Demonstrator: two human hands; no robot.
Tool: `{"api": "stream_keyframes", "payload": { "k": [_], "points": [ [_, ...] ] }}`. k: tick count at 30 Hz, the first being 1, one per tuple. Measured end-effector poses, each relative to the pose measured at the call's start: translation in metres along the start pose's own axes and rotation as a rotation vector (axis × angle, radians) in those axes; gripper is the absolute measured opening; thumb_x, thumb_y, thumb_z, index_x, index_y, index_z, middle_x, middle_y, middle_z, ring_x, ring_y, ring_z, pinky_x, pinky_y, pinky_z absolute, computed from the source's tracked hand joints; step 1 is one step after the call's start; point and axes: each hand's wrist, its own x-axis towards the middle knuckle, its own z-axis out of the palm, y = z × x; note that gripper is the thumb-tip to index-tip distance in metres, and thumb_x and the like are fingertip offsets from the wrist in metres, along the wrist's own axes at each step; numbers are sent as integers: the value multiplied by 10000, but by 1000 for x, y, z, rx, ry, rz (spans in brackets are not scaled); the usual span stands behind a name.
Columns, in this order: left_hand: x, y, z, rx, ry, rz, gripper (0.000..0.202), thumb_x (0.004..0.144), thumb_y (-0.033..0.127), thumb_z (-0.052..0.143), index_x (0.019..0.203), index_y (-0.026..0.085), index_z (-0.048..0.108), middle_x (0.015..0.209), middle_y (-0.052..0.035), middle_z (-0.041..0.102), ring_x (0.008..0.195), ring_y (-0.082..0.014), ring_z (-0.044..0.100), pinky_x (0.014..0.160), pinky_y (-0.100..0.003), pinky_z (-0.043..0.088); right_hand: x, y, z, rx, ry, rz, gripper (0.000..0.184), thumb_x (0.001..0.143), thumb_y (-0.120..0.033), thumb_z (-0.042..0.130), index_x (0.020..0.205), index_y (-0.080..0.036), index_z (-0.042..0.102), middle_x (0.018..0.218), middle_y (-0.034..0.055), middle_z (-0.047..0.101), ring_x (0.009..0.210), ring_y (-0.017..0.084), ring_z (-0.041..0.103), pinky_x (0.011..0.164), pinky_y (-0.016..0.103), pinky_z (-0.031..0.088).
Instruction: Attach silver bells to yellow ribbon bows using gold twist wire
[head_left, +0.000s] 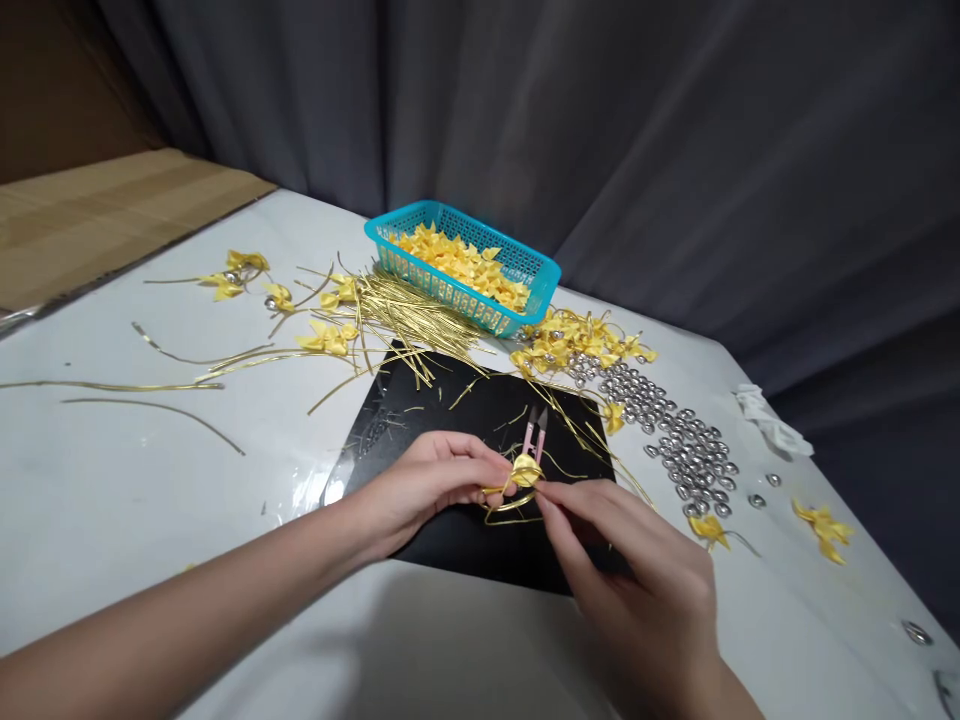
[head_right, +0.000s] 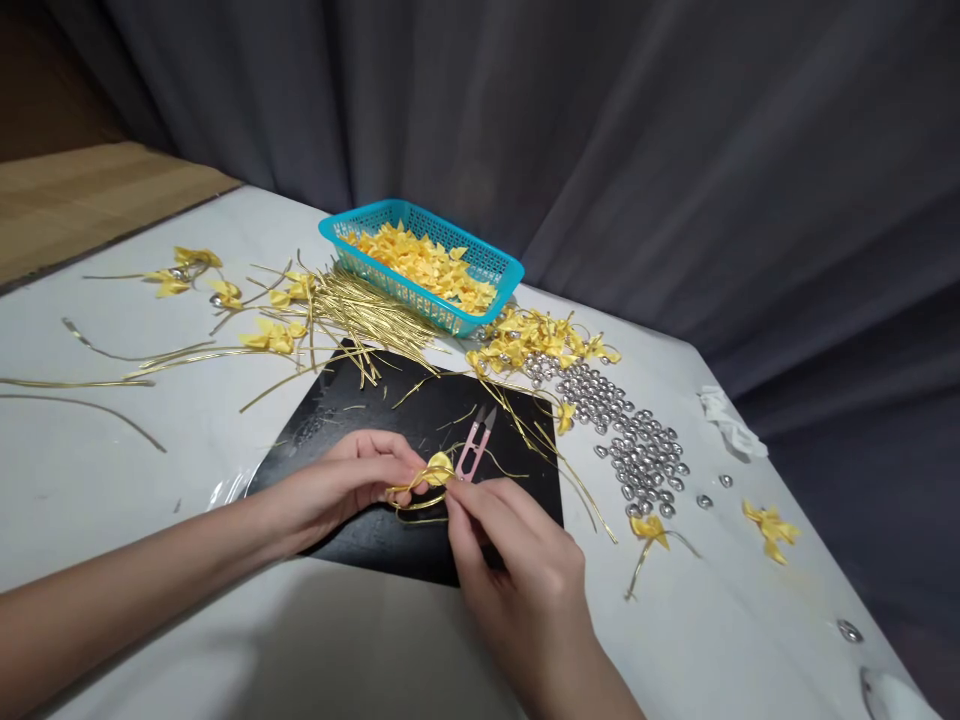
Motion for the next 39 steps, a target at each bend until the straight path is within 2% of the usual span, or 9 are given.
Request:
{"api": "stream_keyframes", "payload": {
  "k": [13, 20, 34, 39],
  "points": [
    [-2, 2, 3, 53, 22, 12, 79, 610, 156, 739, 623, 110, 676, 572, -3, 652, 536, -63, 558, 582, -177, 418, 4, -6, -2, 4, -16, 33, 132, 783, -50, 552, 798, -138, 650, 666, 0, 596, 536, 49, 538, 530, 130, 447],
    [-1, 1, 3, 84, 18, 16, 87, 613, 174, 739, 637, 113, 682, 597, -14, 660, 564, -78, 562, 606, -195, 417, 4, -8, -1, 45, 19, 37, 157, 780, -28, 544, 810, -152, 635, 667, 3, 583, 515, 53, 517, 490, 142, 431],
    [-2, 3, 4, 74, 33, 6, 75, 603, 158, 735, 626, 109, 682, 578, -3, 647, 525, -62, 536, 570, -183, 411, 3, -6, -1, 45, -28, 65, 169, 793, -46, 524, 812, -158, 648, 656, 8, 570, 505, 60, 490, 471, 150, 426],
    [-2, 3, 4, 66, 18, 2, 79, 608, 168, 735, 631, 111, 685, 603, -11, 655, 534, -66, 539, 587, -194, 419, 1, -4, 2, 76, 9, 60, 177, 787, -27, 532, 832, -160, 640, 699, 13, 587, 546, 62, 521, 502, 147, 443]
  ]
}}
